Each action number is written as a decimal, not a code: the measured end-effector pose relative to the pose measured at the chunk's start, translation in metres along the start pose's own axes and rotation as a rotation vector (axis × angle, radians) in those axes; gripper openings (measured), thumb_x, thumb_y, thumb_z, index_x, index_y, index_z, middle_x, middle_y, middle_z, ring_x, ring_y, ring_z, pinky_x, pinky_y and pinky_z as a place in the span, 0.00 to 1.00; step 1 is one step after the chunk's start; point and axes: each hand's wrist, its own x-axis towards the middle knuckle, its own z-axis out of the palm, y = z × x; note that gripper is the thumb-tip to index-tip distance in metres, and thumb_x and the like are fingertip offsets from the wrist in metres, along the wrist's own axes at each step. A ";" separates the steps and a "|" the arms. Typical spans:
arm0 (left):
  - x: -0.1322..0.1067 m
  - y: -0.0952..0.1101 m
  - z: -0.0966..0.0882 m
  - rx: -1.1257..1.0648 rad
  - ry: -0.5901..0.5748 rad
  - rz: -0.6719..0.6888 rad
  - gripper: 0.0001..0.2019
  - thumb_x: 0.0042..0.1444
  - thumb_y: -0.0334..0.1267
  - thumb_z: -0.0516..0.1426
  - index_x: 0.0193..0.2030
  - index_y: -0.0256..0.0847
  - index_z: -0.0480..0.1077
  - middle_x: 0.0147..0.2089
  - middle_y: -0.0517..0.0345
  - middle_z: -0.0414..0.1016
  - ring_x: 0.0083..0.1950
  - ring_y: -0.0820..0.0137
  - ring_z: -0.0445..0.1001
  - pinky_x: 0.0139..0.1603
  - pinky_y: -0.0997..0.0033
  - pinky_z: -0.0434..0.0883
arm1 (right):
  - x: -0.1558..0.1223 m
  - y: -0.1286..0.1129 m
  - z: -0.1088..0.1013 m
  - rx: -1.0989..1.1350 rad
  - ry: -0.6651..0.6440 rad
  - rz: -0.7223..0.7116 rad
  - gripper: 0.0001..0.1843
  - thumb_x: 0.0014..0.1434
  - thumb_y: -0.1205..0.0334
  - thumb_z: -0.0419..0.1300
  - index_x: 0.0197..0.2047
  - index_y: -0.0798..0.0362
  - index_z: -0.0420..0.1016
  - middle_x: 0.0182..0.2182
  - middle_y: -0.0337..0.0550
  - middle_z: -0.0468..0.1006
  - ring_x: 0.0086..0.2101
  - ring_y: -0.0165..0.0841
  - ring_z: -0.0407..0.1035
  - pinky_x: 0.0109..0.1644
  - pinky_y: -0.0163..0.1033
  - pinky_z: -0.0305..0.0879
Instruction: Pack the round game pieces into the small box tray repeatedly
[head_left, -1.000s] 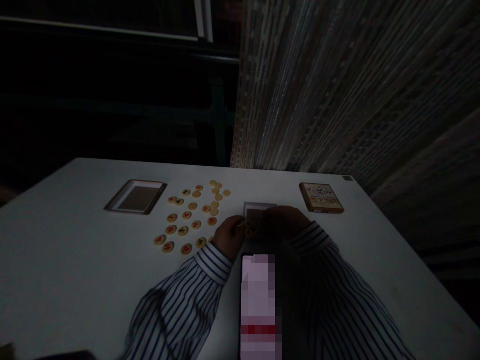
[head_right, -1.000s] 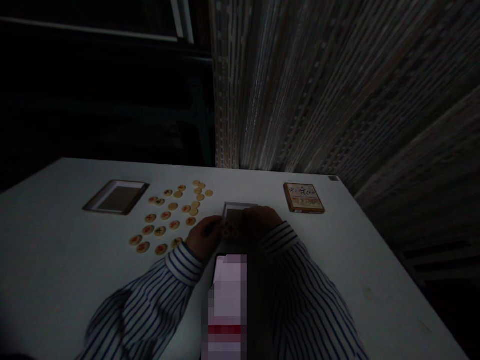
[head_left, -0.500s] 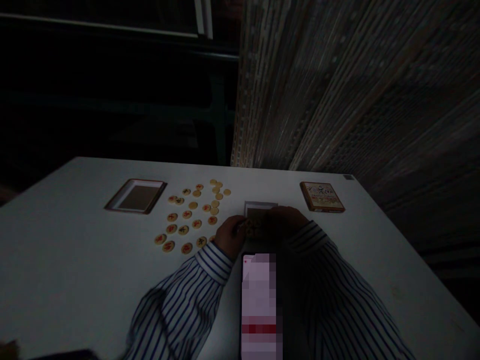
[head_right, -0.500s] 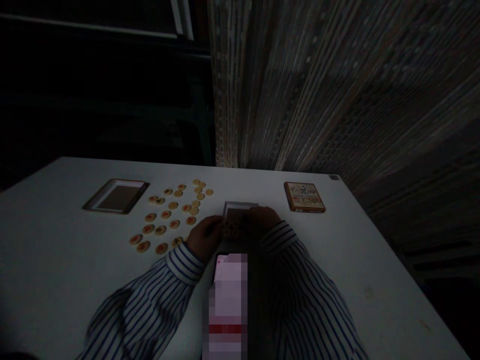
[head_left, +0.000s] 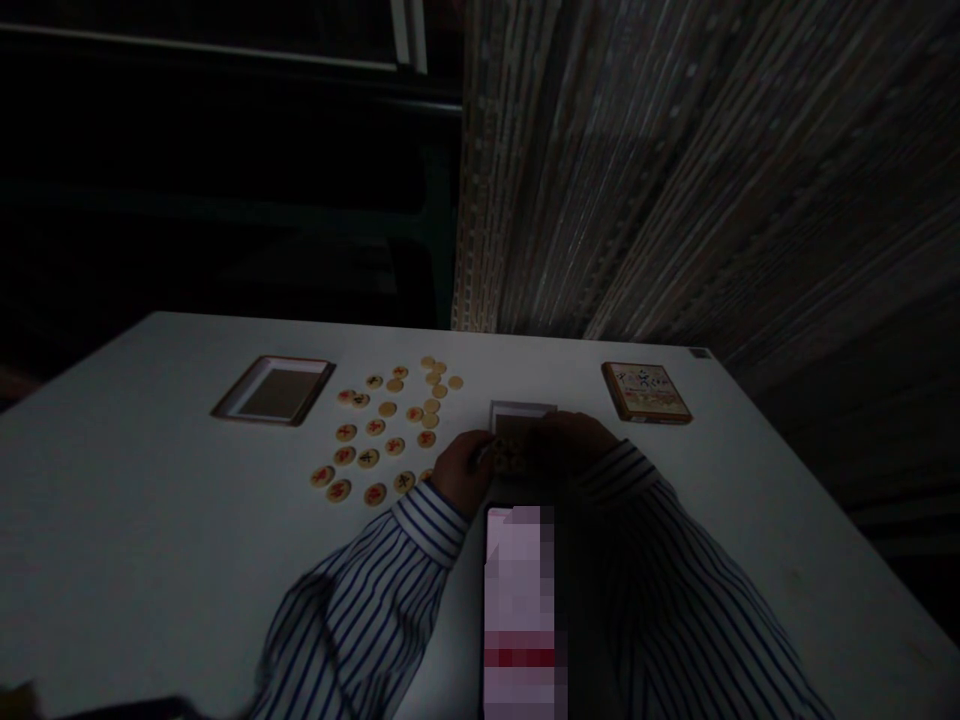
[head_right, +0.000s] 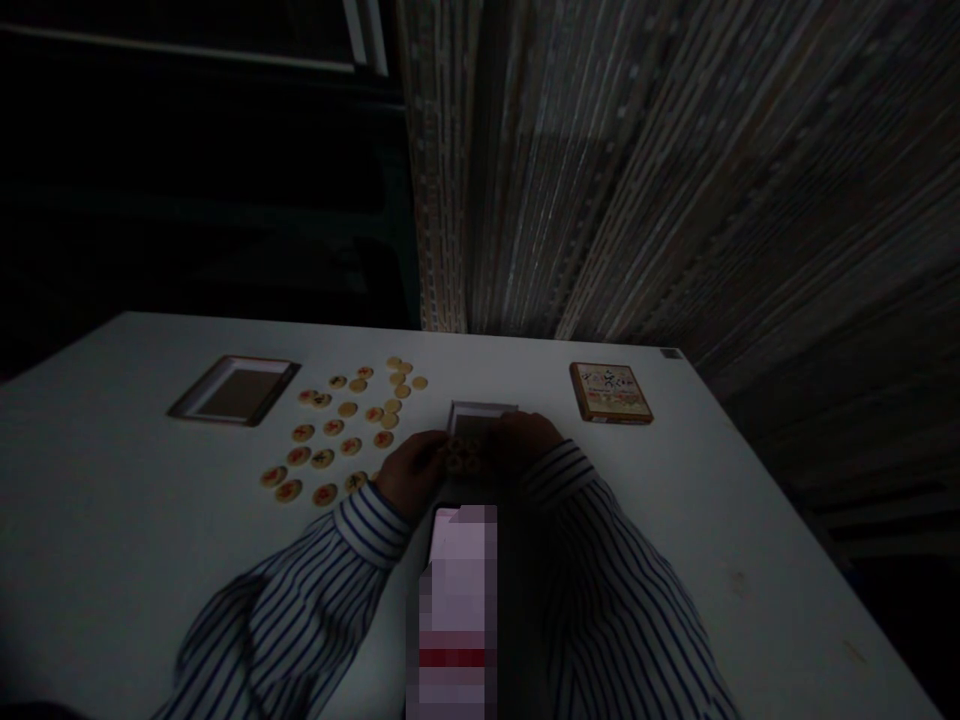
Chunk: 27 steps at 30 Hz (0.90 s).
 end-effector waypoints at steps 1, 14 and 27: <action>0.000 0.001 0.000 0.002 -0.003 0.000 0.11 0.48 0.30 0.52 0.40 0.38 0.69 0.40 0.52 0.74 0.42 0.68 0.72 0.44 0.66 0.71 | 0.000 0.000 0.000 0.005 0.004 -0.006 0.20 0.56 0.52 0.46 0.42 0.51 0.73 0.37 0.50 0.75 0.36 0.38 0.69 0.35 0.39 0.62; 0.000 -0.001 0.000 0.001 -0.016 0.009 0.11 0.49 0.30 0.52 0.40 0.37 0.69 0.40 0.52 0.74 0.43 0.68 0.72 0.44 0.65 0.71 | -0.003 -0.002 -0.005 0.030 -0.008 -0.025 0.20 0.54 0.50 0.50 0.43 0.51 0.73 0.38 0.51 0.75 0.38 0.39 0.69 0.37 0.40 0.62; 0.001 -0.002 0.000 0.013 -0.021 0.027 0.11 0.49 0.30 0.52 0.40 0.39 0.69 0.40 0.53 0.74 0.43 0.68 0.72 0.44 0.65 0.71 | -0.004 -0.001 -0.006 0.011 -0.026 -0.078 0.18 0.53 0.50 0.50 0.41 0.48 0.73 0.38 0.47 0.76 0.37 0.39 0.70 0.34 0.39 0.64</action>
